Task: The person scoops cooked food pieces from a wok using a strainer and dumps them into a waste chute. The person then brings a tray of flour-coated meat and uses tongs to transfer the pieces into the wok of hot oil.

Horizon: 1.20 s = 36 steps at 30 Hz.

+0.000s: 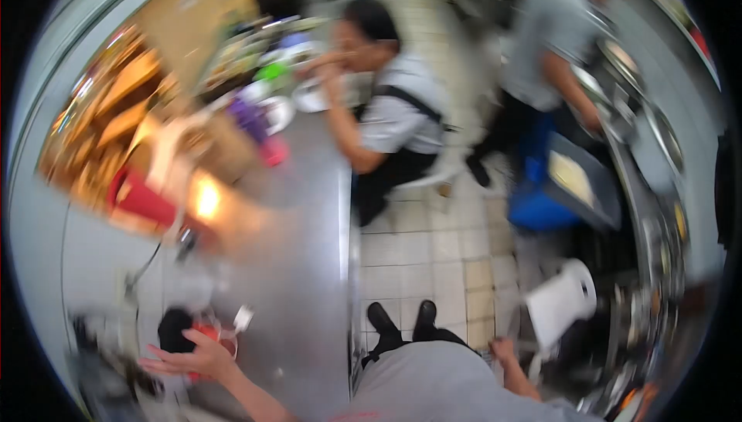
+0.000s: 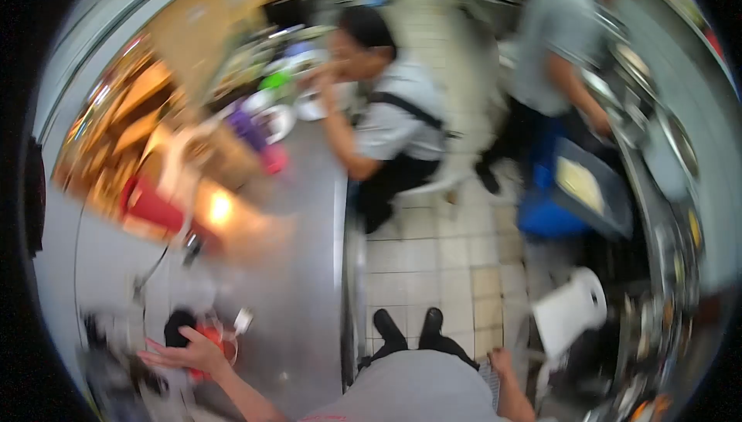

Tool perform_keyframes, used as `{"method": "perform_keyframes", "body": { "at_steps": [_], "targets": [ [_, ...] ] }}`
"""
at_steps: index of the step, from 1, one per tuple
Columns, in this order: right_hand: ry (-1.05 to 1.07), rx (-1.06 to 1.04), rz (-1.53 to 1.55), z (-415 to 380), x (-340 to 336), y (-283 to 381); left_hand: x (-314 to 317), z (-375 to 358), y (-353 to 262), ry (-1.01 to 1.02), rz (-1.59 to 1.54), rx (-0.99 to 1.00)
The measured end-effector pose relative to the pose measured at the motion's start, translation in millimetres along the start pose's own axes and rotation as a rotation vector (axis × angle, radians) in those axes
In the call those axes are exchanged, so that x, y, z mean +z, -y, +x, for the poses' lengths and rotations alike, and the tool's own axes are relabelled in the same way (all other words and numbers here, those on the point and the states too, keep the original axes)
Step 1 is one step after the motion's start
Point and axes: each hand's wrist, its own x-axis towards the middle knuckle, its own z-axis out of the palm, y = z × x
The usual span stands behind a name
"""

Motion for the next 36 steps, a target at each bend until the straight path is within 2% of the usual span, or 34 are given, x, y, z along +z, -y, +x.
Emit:
{"method": "perform_keyframes", "body": {
  "at_steps": [1, 2, 4, 5, 9, 13, 16, 18, 19, 22, 23, 26, 27, 29, 33, 36],
  "targets": [
    [-0.078, -0.061, 0.054, 25, 27, -69, 13, -21, -26, 0.104, -0.139, -0.007],
    [-0.057, 0.049, 0.076, 13, 25, -66, 26, -42, -54, 0.208, -0.270, -0.002],
    [-0.243, 0.052, 0.073, -4, 46, -97, 22, -67, -127, 0.389, -0.739, -0.013],
    [-0.288, 0.119, 0.152, -25, 48, -100, 10, -75, -159, 0.493, -0.955, -0.011],
    [-0.453, 0.384, 0.384, -105, 86, -126, -39, -86, -255, 0.883, -1.319, 0.268],
    [-0.497, 0.628, 0.440, -188, 124, -115, -77, -94, -322, 0.912, -1.718, 0.570],
    [-0.675, 0.676, 0.445, -218, 192, -130, -99, -102, -361, 0.921, -1.884, 0.773],
    [-0.582, 0.787, 0.487, -229, 224, -131, -121, -103, -383, 0.940, -1.977, 0.851],
    [-0.532, 0.837, 0.509, -233, 242, -130, -135, -99, -389, 0.951, -1.957, 0.881],
    [-0.597, 0.929, 0.609, -233, 305, -142, -181, -99, -407, 0.893, -2.008, 0.938],
    [-0.598, 0.938, 0.606, -240, 300, -134, -196, -104, -412, 0.917, -2.046, 0.927],
    [-0.524, 1.054, 0.881, -273, 250, -109, -255, -116, -409, 1.026, -2.120, 0.952],
    [-0.555, 1.054, 0.859, -269, 266, -125, -274, -123, -408, 0.967, -2.140, 1.011],
    [-0.632, 1.074, 0.832, -265, 311, -173, -341, -152, -392, 1.044, -2.226, 1.142],
    [-0.893, 1.133, 1.020, -286, 347, -230, -444, -197, -356, 1.116, -2.332, 1.410],
    [-0.973, 1.220, 1.263, -322, 374, -268, -522, -235, -326, 1.224, -2.369, 1.639]
  ]
}}
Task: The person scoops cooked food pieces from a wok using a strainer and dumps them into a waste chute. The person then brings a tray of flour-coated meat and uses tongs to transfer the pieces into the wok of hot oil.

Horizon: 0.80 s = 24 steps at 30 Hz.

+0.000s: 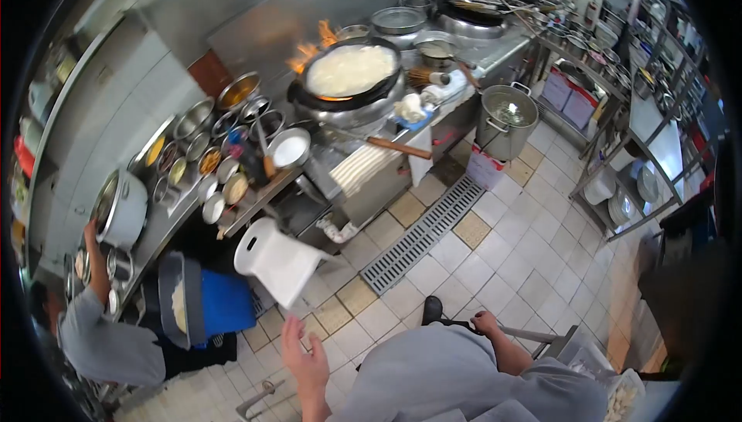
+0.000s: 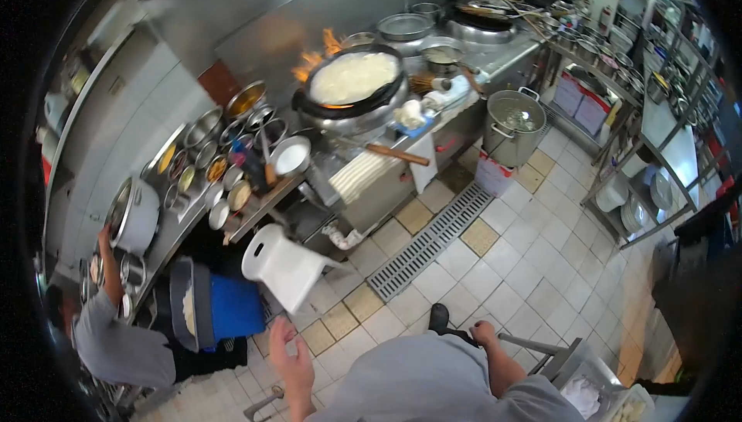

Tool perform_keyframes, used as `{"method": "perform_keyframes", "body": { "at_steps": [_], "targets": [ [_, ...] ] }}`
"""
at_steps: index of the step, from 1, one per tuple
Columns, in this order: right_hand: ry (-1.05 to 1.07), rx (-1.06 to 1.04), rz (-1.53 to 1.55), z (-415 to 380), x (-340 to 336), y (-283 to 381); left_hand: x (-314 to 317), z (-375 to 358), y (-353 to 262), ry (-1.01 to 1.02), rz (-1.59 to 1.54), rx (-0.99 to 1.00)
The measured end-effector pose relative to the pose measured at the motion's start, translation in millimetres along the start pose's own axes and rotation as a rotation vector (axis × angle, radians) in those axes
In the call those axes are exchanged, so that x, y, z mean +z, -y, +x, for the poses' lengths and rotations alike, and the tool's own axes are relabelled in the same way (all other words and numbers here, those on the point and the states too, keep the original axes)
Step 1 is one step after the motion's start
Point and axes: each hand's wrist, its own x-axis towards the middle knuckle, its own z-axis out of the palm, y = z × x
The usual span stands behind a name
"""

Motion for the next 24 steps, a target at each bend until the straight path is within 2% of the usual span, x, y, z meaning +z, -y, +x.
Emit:
{"method": "perform_keyframes", "body": {
  "at_steps": [4, 7, 10, 13, 14, 17, 20, 24],
  "targets": [
    [0.052, 0.296, 0.278, -6, -83, 7, 90, 47, -35, 0.212, -0.028, 0.125],
    [0.034, 0.373, 0.450, 2, -114, -21, 141, 83, -64, 0.280, -0.081, 0.198],
    [-0.076, 0.455, 0.601, 0, -137, -23, 184, 110, -85, 0.388, -0.139, 0.227],
    [-0.140, 0.484, 0.702, 2, -134, -28, 221, 135, -105, 0.553, -0.140, 0.144],
    [-0.158, 0.484, 0.733, 4, -135, -27, 234, 142, -106, 0.571, -0.121, 0.176],
    [-0.156, 0.562, 0.715, 6, -141, 3, 275, 166, -109, 0.598, -0.091, 0.240],
    [-0.127, 0.383, 0.335, 26, -138, 0, 316, 191, -121, 0.614, -0.111, 0.210],
    [-0.222, 0.359, 0.256, 70, -136, -16, 386, 232, -122, 0.679, -0.165, 0.124]
  ]
}}
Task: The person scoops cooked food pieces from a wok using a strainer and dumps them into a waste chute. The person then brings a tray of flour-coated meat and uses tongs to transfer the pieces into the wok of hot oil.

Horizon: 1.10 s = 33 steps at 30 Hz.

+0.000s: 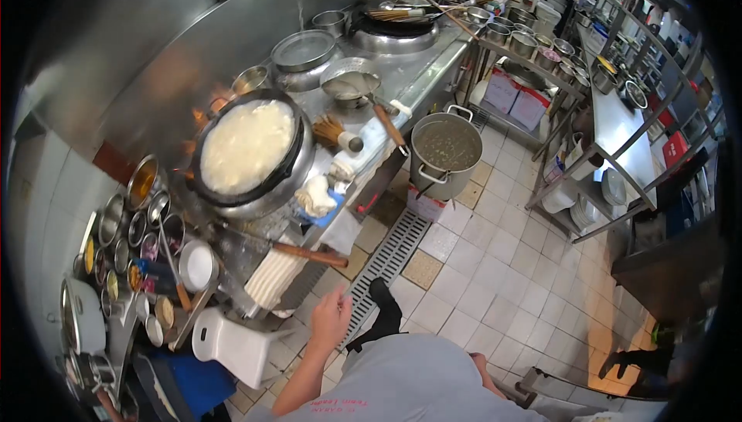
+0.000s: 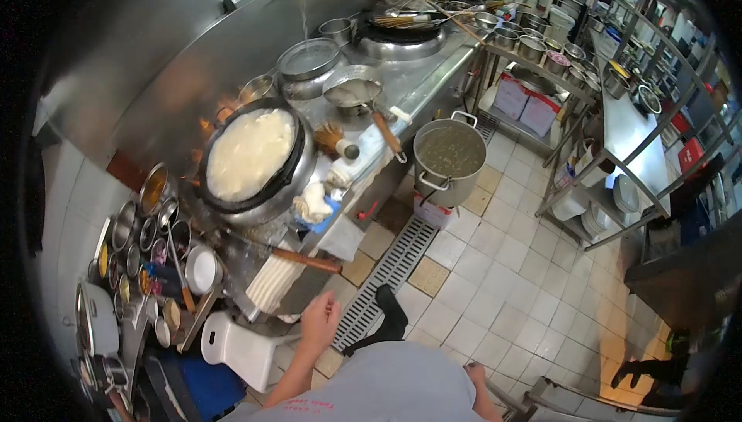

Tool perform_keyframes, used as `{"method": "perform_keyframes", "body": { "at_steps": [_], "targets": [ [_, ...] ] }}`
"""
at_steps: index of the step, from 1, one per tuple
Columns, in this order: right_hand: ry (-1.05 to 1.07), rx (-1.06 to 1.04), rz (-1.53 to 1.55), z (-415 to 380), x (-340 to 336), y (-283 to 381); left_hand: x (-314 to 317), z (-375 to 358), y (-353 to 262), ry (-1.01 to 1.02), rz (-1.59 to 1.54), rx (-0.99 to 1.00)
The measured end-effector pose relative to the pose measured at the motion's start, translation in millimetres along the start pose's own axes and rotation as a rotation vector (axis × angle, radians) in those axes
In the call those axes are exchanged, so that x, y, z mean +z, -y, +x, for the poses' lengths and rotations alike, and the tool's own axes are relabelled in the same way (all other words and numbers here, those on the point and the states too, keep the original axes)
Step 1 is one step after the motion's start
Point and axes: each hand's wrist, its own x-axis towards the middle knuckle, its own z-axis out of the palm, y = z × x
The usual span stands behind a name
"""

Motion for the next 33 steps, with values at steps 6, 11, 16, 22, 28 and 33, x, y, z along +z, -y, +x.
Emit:
{"method": "perform_keyframes", "body": {
  "at_steps": [6, 11, 16, 22, 28, 33],
  "targets": [
    [-0.242, -0.020, 0.166, 103, -49, 109, 56, 125, 50, -0.056, -0.952, -0.545],
    [-0.263, -0.256, 0.677, 167, -106, 308, 87, 199, 125, -0.105, -1.557, -1.071],
    [-0.112, -0.554, 0.735, 204, -137, 498, 102, 217, 120, -0.372, -1.511, -1.118],
    [-0.010, -0.618, 0.597, 262, -122, 635, 114, 213, 97, -0.686, -1.518, -1.119],
    [0.793, -0.430, 0.824, 289, -120, 677, 148, 180, 31, -0.884, -1.226, -1.093],
    [0.475, -0.651, 0.418, 299, -108, 687, 186, 153, -11, -0.673, -1.051, -1.108]
  ]
}}
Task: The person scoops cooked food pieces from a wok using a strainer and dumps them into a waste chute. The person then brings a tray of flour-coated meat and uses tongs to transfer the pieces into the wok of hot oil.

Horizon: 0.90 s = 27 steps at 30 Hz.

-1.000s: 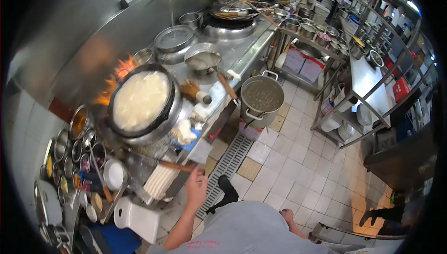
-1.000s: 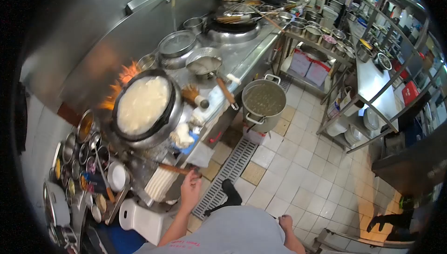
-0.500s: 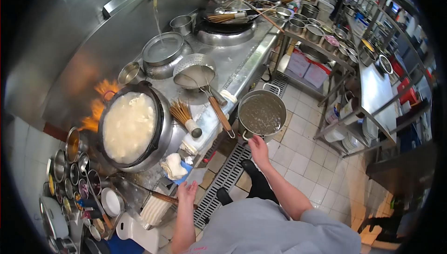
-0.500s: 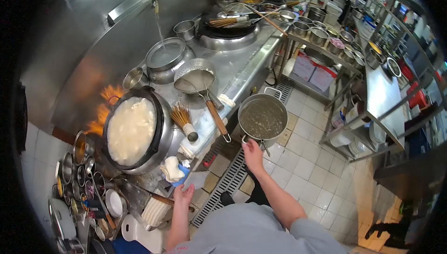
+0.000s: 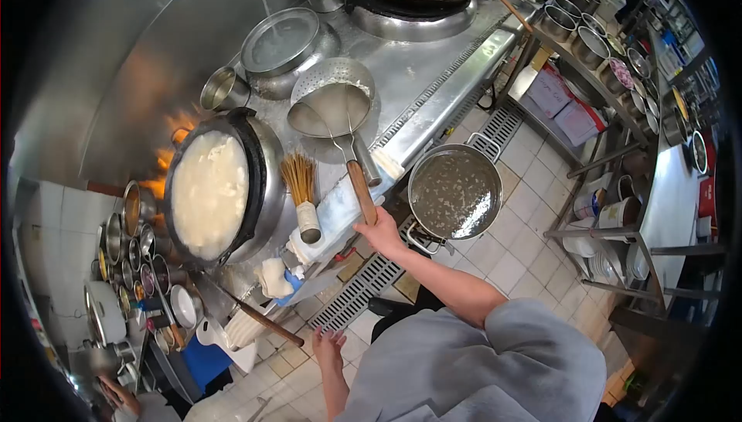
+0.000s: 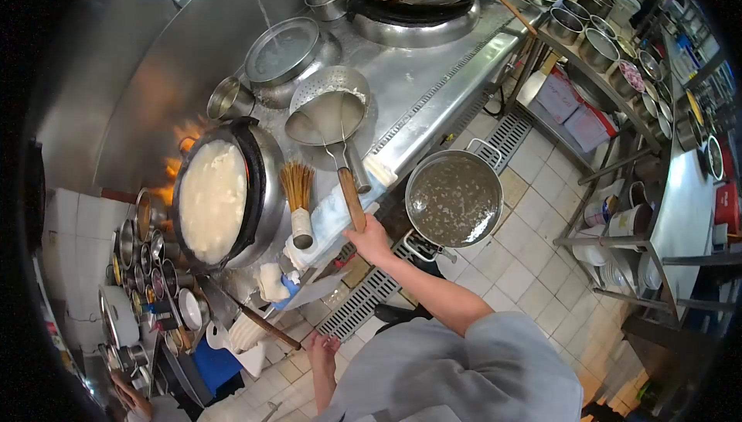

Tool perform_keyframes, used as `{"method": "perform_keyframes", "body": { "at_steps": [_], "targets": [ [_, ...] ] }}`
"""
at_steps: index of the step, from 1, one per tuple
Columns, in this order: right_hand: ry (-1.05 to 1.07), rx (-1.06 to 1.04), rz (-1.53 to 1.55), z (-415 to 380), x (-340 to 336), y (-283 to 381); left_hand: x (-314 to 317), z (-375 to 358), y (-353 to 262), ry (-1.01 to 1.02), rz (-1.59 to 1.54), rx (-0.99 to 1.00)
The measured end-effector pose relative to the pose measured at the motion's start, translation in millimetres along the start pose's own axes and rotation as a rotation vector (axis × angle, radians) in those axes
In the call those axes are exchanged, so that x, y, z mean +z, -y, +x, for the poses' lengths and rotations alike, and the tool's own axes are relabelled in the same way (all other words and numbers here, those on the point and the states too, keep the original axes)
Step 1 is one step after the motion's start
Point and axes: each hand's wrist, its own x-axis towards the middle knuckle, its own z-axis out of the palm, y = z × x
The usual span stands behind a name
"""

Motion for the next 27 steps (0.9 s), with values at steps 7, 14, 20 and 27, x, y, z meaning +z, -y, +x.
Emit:
{"method": "perform_keyframes", "body": {
  "at_steps": [7, 14, 20, 27],
  "targets": [
    [0.090, -0.250, 0.240, -35, -12, 61, -7, -48, 40, 0.016, 1.117, 0.625],
    [0.315, -0.363, -0.084, -27, 7, 121, -51, -68, 61, -0.162, 1.073, 0.583],
    [0.282, -0.869, -0.359, 28, 73, 186, -113, -62, 156, -0.340, 0.999, 0.367],
    [0.577, -0.174, -0.219, 13, 126, 178, -154, -111, 268, -0.214, 0.674, -0.218]
  ]
}}
